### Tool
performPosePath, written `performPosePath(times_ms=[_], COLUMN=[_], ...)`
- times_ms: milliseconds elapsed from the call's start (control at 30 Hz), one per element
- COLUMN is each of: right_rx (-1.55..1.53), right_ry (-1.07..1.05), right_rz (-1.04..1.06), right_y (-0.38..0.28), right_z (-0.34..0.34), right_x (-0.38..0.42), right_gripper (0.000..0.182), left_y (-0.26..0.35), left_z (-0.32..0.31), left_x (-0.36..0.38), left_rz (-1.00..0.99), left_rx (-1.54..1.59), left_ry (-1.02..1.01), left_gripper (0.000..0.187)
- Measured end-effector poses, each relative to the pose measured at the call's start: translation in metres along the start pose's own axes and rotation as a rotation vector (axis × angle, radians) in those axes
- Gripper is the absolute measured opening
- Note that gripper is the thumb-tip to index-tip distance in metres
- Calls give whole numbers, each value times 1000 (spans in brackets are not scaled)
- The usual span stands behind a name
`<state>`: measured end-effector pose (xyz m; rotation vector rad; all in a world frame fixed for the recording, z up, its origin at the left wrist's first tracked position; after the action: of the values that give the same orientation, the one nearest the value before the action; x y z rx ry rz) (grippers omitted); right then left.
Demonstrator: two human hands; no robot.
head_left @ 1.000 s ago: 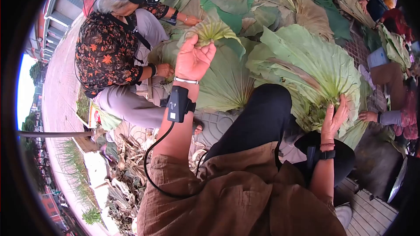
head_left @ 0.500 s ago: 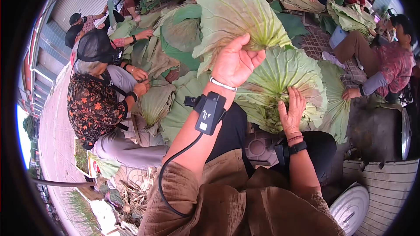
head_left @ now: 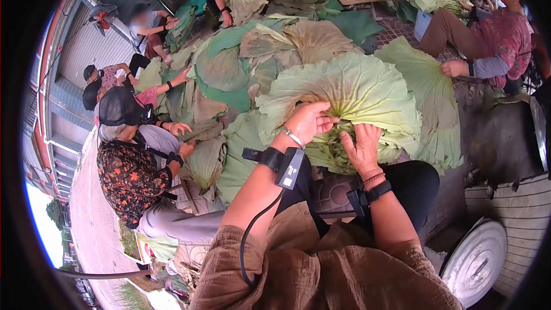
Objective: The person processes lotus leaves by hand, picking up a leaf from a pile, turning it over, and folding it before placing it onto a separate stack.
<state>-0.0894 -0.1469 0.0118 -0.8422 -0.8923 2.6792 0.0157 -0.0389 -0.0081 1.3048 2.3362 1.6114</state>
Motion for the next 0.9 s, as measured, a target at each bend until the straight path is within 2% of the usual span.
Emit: performPosePath(times_ms=[33,67,133,167,200,267,333,400,433,500,533,600,633,700,733,800,867,900], right_rx=[-3,-17,-31,-34,-37,-52,-65,-91,-88,-156,-154,-213,-212,-396,-398,-153,-83,-42], right_ry=[4,16,30,53,74,81,87,129,130,154,154,159,159,156,150,336,341,341], right_rz=[-10,-4,-1,16,35,36,40,59,62,58,58,35,33,-82,-81,-35,0,86], right_y=[1,0,-1,-4,-6,-3,-1,-3,-1,4,4,7,8,24,23,9,-8,-24], right_z=[0,2,6,8,10,6,5,9,9,10,11,12,12,12,16,45,55,60], right_x=[-1,-1,-2,-3,-3,-4,-3,-2,-2,-1,0,1,1,2,1,1,-7,-14], right_gripper=[48,47,46,46,46,45,45,42,42,40,40,35,35,30,30,30,31,33], left_y=[3,4,17,20,15,23,19,29,34,49,47,65,58,38,36,34,35,34], left_z=[1,-3,4,9,7,1,2,-4,-10,-30,-31,-48,-42,-33,-32,-29,-26,-26], left_x=[6,11,26,23,21,22,10,7,11,26,26,52,46,27,26,26,28,27], left_rz=[20,27,-28,-145,-144,-294,-319,-468,-471,-563,-564,-1032,-1031,-1031,-1027,-997,-959,-955], left_rx=[-145,-151,-541,-616,-619,-701,-675,-874,-871,-1284,-1283,-1388,-1387,-1285,-1284,-1327,-1309,-1297], left_ry=[38,37,232,285,283,323,327,348,346,439,438,604,602,408,414,447,482,456], left_gripper=[22,22,23,25,25,29,30,28,28,23,23,16,16,12,12,11,11,11])
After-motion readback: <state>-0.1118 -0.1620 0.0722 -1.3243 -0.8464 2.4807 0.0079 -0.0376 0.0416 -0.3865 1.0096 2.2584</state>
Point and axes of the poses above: each hand's wrist, its own x-axis away from the middle knuckle, its own z-axis out of the back of the hand, y = z × x, the point moved 9 cm from there along -x, towards the middle knuckle, and after that the axes turned 3 degrees about -z, right-handed, at the moved point
